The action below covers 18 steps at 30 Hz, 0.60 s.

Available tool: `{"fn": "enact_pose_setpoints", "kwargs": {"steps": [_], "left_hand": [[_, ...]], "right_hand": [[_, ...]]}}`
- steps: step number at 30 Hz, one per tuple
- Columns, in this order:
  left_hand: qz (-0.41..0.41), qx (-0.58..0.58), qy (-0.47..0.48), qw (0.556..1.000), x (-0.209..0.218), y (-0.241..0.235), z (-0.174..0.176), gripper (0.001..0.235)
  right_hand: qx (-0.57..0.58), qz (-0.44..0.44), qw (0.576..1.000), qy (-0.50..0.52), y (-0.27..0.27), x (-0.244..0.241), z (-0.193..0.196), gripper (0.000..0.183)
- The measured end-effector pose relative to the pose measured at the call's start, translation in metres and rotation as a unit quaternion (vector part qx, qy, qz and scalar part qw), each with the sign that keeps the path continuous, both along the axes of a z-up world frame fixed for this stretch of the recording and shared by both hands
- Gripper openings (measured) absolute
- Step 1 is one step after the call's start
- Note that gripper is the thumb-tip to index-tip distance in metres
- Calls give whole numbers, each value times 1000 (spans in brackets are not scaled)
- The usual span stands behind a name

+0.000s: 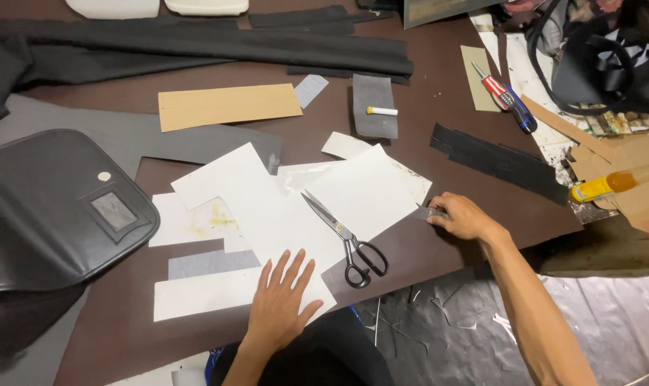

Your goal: Cutting paper templates with scissors and marking lines on material using a ruler and pencil

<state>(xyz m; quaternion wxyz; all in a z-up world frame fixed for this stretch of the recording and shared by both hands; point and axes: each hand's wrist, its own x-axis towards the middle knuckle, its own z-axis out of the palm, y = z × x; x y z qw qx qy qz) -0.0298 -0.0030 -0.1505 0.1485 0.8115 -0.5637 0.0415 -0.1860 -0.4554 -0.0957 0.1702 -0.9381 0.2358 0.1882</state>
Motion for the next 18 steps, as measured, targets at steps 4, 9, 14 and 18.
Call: {"fn": "enact_pose_setpoints", "kwargs": {"steps": [4,9,14,18], "left_hand": [[6,-12,-23,1000,-1,1,1,76],[5,-25,-12,1000,-1,2,6,74],[6,-30,-8,1000,-1,2,6,73],[8,-29,-13,999,-1,2,5,74]], "right_hand": [[-50,-23,997,46,19,4,45,35],[-207,-168,963,-42,20,-26,90,27],[-260,-232,936,-38,-13,-91,110,45],[-315,-259,911,-67,-33,-153,118,47]]}}
